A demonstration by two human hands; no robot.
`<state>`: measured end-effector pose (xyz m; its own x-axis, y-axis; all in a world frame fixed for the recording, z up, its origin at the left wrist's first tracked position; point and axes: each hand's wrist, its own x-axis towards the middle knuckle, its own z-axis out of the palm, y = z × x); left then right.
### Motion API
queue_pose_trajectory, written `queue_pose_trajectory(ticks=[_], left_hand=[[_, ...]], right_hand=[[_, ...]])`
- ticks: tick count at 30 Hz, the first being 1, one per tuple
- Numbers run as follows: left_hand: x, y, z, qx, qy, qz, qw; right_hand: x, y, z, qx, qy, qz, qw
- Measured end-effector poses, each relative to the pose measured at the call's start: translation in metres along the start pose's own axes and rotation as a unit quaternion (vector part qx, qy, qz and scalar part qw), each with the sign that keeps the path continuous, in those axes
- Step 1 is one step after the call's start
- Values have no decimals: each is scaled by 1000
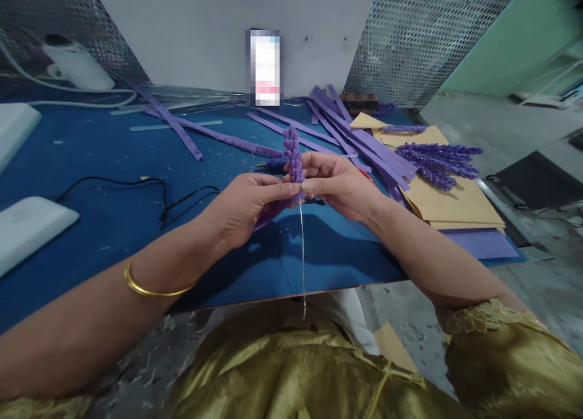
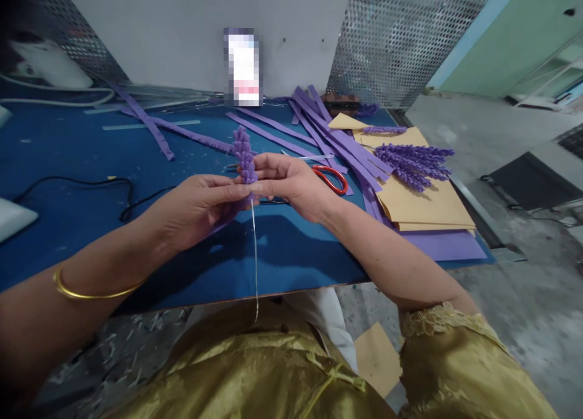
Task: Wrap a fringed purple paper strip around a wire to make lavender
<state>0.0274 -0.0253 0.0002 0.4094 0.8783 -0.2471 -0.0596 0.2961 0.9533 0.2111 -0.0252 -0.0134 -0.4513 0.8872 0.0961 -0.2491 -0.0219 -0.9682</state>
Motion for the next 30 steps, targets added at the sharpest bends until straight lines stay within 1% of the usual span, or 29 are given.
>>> queue_pose_trajectory(ticks=[3, 6, 10, 13, 16, 21, 24, 26, 30], left_hand=[[0, 0, -1, 7, -7, -1, 1000], [2, 0, -3, 9, -32, 3, 999], [4, 3, -7, 21, -71, -12, 997], [4, 6, -9, 44, -84, -22, 995], [3, 8, -7, 75, -72, -12, 995], [1, 11, -3, 91, -27, -1, 995], [1, 10, -3, 100, -19, 5, 995], [1, 9, -3, 104, -14, 9, 994], [1, 5, -4, 112, 7, 15, 994]], right_hand=[[0, 2, 0, -8, 31, -12, 999], [0, 1, -1, -25, 54, -21, 998], [-2, -3, -5, -34, 49, -25, 998], [-2, -6, -7, -37, 36, -21, 998], [-3, -8, -7, -45, 30, -11, 998], [-4, -12, -6, -52, 18, -4, 998], [-5, -15, -6, -62, 5, -8, 998], [-6, -15, -5, -70, 12, -13, 997], [-6, -13, 0, -94, 45, -18, 994]])
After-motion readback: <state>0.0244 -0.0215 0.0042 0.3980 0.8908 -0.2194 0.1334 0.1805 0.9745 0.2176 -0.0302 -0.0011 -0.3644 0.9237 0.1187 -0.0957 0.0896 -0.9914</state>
